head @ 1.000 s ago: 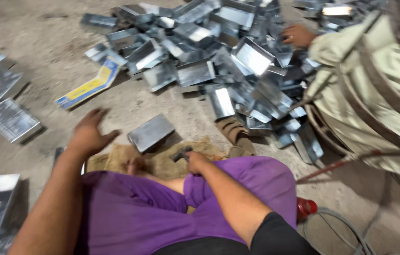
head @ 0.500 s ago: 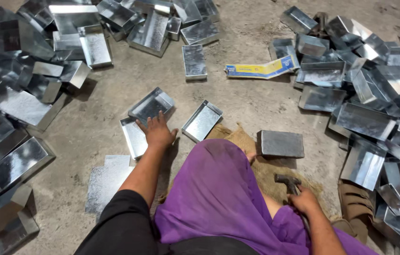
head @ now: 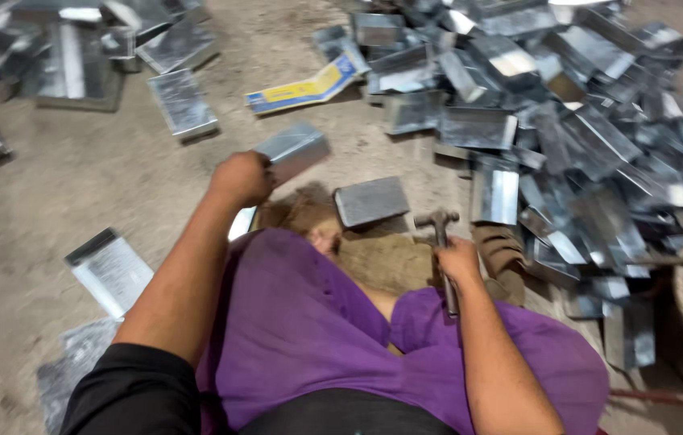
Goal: The person sits on the floor and repeatedly hammers small rectangular metal boxes with a hammer. They pick up each box, place it on a cloth, strike it several times, and then set it aside.
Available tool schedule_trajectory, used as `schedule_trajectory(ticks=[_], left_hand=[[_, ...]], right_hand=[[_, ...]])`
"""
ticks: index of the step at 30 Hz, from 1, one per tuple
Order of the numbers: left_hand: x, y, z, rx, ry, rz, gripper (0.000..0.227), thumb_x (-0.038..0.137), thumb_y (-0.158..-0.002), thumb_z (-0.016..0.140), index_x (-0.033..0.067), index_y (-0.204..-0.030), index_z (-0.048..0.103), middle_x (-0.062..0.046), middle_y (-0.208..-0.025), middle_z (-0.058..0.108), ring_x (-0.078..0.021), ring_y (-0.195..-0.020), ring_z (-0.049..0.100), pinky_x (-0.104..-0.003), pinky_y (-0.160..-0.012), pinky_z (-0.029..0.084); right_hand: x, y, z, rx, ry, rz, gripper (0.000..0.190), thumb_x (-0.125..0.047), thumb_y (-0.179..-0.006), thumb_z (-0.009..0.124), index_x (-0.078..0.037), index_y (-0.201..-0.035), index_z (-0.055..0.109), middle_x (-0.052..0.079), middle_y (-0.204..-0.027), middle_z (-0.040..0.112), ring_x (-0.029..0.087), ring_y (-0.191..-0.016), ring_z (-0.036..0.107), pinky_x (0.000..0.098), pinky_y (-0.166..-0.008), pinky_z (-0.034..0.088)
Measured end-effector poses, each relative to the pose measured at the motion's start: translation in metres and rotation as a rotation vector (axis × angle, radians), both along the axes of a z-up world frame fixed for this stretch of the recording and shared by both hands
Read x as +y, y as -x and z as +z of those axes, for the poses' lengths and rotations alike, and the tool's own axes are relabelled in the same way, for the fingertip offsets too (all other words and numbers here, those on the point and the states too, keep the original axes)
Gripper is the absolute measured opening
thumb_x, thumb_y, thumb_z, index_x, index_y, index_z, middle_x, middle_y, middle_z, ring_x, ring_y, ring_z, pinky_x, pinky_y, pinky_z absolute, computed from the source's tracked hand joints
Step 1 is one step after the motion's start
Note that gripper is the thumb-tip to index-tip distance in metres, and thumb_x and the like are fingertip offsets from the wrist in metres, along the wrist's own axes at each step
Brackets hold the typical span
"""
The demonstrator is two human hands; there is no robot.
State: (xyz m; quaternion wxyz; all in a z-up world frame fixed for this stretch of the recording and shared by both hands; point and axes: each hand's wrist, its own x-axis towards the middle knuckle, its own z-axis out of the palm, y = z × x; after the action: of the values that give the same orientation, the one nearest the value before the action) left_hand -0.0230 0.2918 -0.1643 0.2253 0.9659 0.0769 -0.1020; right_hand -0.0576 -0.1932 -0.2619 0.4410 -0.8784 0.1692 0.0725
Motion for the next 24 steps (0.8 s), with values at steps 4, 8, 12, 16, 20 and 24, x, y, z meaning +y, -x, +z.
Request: schedule_trajectory(ticks=[4, 8, 12, 16, 20, 24], left_hand=[[-0.096, -0.034, -0.004, -0.019, -0.175, -0.335, 0.028, 0.031, -0.084, 0.073, 0.0133, -0.105, 0.079, -0.015, -0.112, 0.074, -0.0347, -0.106, 0.071, -0.048, -0.096, 0.053], [-0.148, -0.036, -0.039, -0.024, -0.367, -0.574, 0.019, 0.026, -0.089, 0.069, 0.0181, -0.101, 0.081, -0.010, -0.106, 0.079, -0.0298, -0.102, 0.074, -0.052, -0.114, 0.039], [-0.170, -0.045, -0.028, 0.068, -0.457, -0.593, 0.050, 0.037, -0.079, 0.077, 0.0213, -0.126, 0.070, -0.009, -0.132, 0.068, -0.0302, -0.126, 0.062, -0.060, -0.118, 0.028], [-0.180, -0.032, -0.013, -0.128, -0.380, -0.570, 0.125, 0.066, -0.050, 0.090, 0.0251, -0.155, 0.037, -0.012, -0.156, 0.040, -0.0398, -0.144, 0.032, -0.070, -0.110, 0.021], [-0.184, -0.033, -0.002, -0.019, -0.337, -0.535, 0.138, 0.067, -0.047, 0.094, 0.0202, -0.157, 0.024, -0.012, -0.150, 0.041, -0.0369, -0.141, 0.033, -0.068, -0.114, 0.014], [-0.174, -0.043, -0.012, -0.103, -0.297, -0.513, 0.123, 0.055, -0.057, 0.091, 0.0207, -0.160, 0.034, -0.013, -0.146, 0.050, -0.0374, -0.137, 0.043, -0.058, -0.119, 0.024]], right_hand=[[0.003, 0.009, 0.079, -0.301, -0.055, -0.017, 0.057, -0.003, -0.085, 0.076, 0.002, -0.140, 0.060, 0.000, -0.069, 0.061, 0.007, -0.054, 0.050, 0.0275, -0.048, 0.040], [0.004, 0.043, 0.131, -0.523, -0.561, 0.027, 0.062, -0.014, -0.089, 0.071, -0.008, -0.144, 0.044, -0.004, -0.078, 0.062, 0.005, -0.057, 0.058, 0.0248, -0.051, 0.053], [0.029, 0.077, 0.131, -0.311, -0.470, 0.002, 0.032, -0.029, -0.106, 0.061, -0.001, -0.121, 0.064, 0.005, -0.071, 0.056, 0.011, -0.055, 0.054, 0.0298, -0.053, 0.052], [0.034, 0.083, 0.124, -0.511, -0.232, 0.104, 0.030, -0.028, -0.106, 0.060, 0.002, -0.111, 0.061, 0.005, -0.086, 0.063, 0.008, -0.072, 0.064, 0.0293, -0.066, 0.064], [0.038, 0.079, 0.140, -0.663, -0.167, 0.155, 0.029, -0.027, -0.106, 0.057, 0.001, -0.111, 0.059, 0.007, -0.089, 0.064, 0.011, -0.073, 0.066, 0.0305, -0.063, 0.063], [0.040, 0.083, 0.144, -0.752, 0.126, 0.148, 0.027, -0.028, -0.107, 0.058, -0.001, -0.107, 0.058, 0.010, -0.079, 0.066, 0.021, -0.069, 0.070, 0.0381, -0.063, 0.056]])
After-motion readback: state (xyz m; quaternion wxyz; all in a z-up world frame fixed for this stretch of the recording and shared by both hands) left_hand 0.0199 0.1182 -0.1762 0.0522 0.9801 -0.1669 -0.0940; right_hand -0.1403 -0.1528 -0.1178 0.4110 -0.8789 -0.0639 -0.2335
